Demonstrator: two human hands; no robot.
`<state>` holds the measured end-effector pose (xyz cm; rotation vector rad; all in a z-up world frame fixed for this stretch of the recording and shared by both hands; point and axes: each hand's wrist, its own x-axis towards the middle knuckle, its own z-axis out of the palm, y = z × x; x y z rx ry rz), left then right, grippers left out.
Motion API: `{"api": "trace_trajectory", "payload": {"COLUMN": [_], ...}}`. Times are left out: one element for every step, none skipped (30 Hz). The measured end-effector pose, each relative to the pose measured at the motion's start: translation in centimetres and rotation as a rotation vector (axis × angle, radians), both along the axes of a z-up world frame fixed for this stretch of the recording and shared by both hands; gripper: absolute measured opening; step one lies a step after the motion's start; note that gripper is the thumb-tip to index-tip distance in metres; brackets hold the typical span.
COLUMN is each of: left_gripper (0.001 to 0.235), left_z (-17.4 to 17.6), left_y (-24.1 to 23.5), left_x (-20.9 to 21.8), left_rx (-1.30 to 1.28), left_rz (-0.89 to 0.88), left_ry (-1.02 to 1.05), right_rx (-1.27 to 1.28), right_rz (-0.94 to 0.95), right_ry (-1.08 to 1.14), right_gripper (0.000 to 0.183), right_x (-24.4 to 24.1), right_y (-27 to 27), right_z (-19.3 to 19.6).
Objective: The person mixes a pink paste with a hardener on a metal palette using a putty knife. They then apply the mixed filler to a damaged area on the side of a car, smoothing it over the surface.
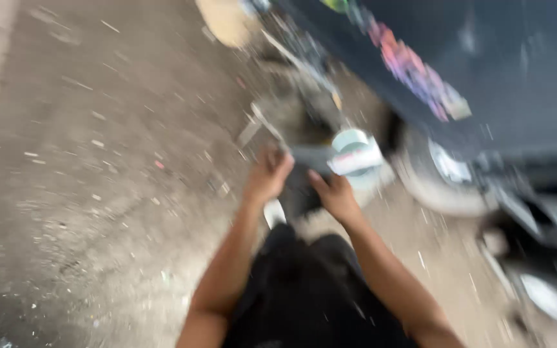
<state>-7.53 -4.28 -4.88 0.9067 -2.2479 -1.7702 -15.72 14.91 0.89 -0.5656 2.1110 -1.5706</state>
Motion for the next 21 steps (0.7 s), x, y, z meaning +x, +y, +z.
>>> {"api": "trace_trajectory", "payload": {"left_gripper": [0.081,0.081,0.085,0.090,0.090,0.094,0.100,0.100,0.102,0.106,0.106,0.074,0.057,0.057,0.050,0.047,0.047,0.032,0.025,0.025,0.031], "left_z": [-2.3,-1.7,-1.2,-0.8,5.7,12.4,19.5,22.9,26.1,29.2,29.6,29.9,30.8,31.6,32.6,33.5,34.1,34.5,35.0,31.3,27.8], "left_y": [1.5,-0.6,-1.4,-2.2,-4.3,-6.0,-6.4,-8.2,-9.4,-10.6,-12.2,-13.5,-15.3,-13.6,-11.7,-9.9,-6.5,-3.3,0.0,3.1,5.7], "left_x": [-0.1,-0.8,-1.0,-1.2,-0.8,0.3,2.6,4.0,5.9,7.7,10.0,12.3,14.8,14.6,14.8,15.2,13.6,11.7,9.1,7.7,6.0], "left_rx": [0.096,0.046,0.187,0.323,0.306,0.039,-0.225,-0.236,-0.372,-0.512,-0.514,-0.379,-0.261,-0.287,-0.422,-0.554,-0.591,-0.817,-1.012,-1.036,-0.689], "left_rz": [0.037,0.097,0.160,0.216,0.245,0.394,0.535,0.560,0.672,0.768,0.802,0.856,0.895,0.920,0.930,0.942,0.992,0.866,0.730,0.777,0.729], "left_ry": [0.146,0.174,0.302,0.439,0.462,0.517,0.556,0.569,0.730,0.898,0.892,1.103,1.328,1.341,1.282,1.216,1.204,1.025,0.816,0.785,0.449], "right_rx": [0.061,0.022,0.117,0.212,0.204,0.240,0.277,0.269,0.237,0.207,0.223,0.241,0.238,0.235,0.319,0.397,0.400,0.141,-0.104,-0.081,-0.240], "right_rz": [-0.052,0.017,-0.049,-0.116,-0.081,-0.037,-0.002,0.022,0.020,0.020,0.046,0.098,0.158,0.191,0.220,0.246,0.304,0.180,0.042,0.095,0.137], "right_ry": [-0.253,-0.229,-0.235,-0.238,-0.218,-0.100,0.017,0.035,-0.150,-0.335,-0.326,-0.297,-0.262,-0.247,-0.132,-0.012,0.000,-0.336,-0.680,-0.687,-0.760], "right_gripper": [0.038,0.038,0.042,0.046,0.046,0.046,0.045,0.045,0.047,0.049,0.049,0.049,0.049,0.049,0.049,0.049,0.049,0.046,0.044,0.044,0.041], "right_x": [-0.6,-1.9,-2.6,-3.7,-4.6,-5.5,-6.3,-7.6,-8.3,-9.1,-9.9,-10.6,-11.6,-12.7,-13.5,-14.0,-14.2,-14.4,-14.8,-15.0,-15.0], "right_y": [1.5,1.2,2.1,2.9,3.1,3.4,4.3,3.7,4.0,4.2,4.5,4.9,4.0,4.2,4.0,3.8,3.2,2.5,2.4,2.3,2.5], "right_z": [-1.6,-2.1,-2.3,-2.6,-2.9,-3.3,-3.6,-4.5,-5.3,-6.3,-5.5,-4.7,-3.9,-2.7,-1.6,-0.5,-0.2,-0.1,-0.1,-0.2,-0.1]}}
